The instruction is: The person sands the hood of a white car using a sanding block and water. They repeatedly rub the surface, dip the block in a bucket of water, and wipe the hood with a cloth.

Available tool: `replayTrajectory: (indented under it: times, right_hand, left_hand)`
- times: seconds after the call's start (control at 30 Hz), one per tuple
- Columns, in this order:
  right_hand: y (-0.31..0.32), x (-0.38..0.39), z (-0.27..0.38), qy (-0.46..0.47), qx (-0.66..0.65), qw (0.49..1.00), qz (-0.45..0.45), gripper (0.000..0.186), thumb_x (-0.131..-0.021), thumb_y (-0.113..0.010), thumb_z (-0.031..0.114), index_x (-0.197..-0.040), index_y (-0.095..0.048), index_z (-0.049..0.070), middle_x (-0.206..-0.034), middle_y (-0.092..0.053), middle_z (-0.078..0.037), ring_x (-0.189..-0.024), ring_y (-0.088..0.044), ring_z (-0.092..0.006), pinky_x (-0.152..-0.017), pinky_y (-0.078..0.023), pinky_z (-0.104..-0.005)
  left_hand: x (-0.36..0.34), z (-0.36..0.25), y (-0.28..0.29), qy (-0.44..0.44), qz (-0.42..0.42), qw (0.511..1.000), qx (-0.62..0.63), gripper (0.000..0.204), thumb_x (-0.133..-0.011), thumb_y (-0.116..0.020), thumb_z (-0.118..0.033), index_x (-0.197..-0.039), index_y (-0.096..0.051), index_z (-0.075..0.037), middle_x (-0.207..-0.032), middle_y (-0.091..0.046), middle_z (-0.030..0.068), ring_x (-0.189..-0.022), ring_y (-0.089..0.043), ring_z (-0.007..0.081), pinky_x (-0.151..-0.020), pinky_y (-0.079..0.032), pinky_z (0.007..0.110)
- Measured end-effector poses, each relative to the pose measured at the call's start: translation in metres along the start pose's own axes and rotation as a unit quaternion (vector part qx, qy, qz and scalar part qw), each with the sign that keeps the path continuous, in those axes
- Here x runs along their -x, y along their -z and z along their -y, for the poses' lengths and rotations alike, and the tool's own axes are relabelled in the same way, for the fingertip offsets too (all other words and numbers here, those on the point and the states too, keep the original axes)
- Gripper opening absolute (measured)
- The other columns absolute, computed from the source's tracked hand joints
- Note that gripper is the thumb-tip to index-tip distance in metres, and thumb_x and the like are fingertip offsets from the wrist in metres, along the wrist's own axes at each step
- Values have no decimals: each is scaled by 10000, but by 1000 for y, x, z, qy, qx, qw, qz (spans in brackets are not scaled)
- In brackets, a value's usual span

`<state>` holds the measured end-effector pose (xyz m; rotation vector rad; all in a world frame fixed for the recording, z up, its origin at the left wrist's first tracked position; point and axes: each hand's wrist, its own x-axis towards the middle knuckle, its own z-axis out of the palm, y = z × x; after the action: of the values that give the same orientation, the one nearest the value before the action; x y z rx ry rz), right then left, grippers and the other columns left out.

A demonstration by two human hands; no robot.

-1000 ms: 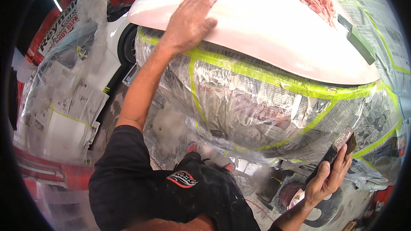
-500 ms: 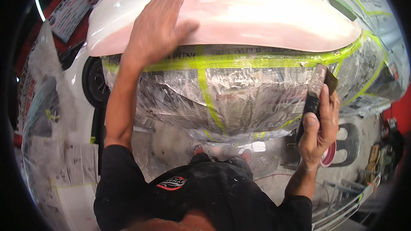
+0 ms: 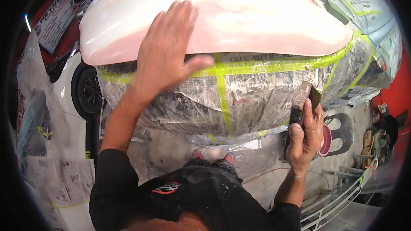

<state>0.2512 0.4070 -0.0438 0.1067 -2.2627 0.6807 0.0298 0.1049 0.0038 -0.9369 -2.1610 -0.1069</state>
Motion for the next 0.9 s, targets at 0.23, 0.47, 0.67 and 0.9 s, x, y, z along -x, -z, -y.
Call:
replayTrajectory:
  times: [0.23, 0.47, 0.67, 0.9]
  right_hand:
    - [-20, -22, 11, 69, -84, 994, 20, 507, -955, -638, 192, -1399, -603, -52, -1391, -581, -279, -1260, -571, -399, -1080, -413, -453]
    - [-26, -42, -10, 59, -70, 996, 11, 471, -1004, -569, 103, -1451, -561, -43, -1470, -587, -182, -1414, -475, -323, -1210, -271, -421]
    - [-20, -54, -22, 51, -20, 997, -45, 428, -1019, -588, 124, -1427, -600, -5, -1425, -642, -145, -1346, -547, -308, -1192, -317, -436]
    - [-43, -85, 12, 32, 72, 994, -82, 420, -1003, -606, 63, -1421, -616, 24, -1344, -669, -160, -1283, -593, -291, -1106, -424, -386]
  left_hand:
    - [-65, -1, -11, 97, 41, 992, 74, 1056, -914, -397, -845, -1316, -589, 113, -1367, -590, 301, -1359, -518, 404, -1164, -378, 494]
    - [37, -8, -18, 67, -28, 996, -49, 1096, -886, -150, -899, -1613, -314, -95, -1669, -322, 139, -1555, -269, 326, -1276, -183, 495]
    - [101, 52, 25, 114, -27, 991, -70, 1075, -912, -185, -876, -1589, -367, -62, -1643, -363, 162, -1543, -294, 343, -1262, -200, 513]
    - [166, 147, 47, 163, -69, 983, -44, 1010, -944, -302, -822, -1558, -409, -27, -1600, -414, 213, -1511, -349, 386, -1238, -248, 512]
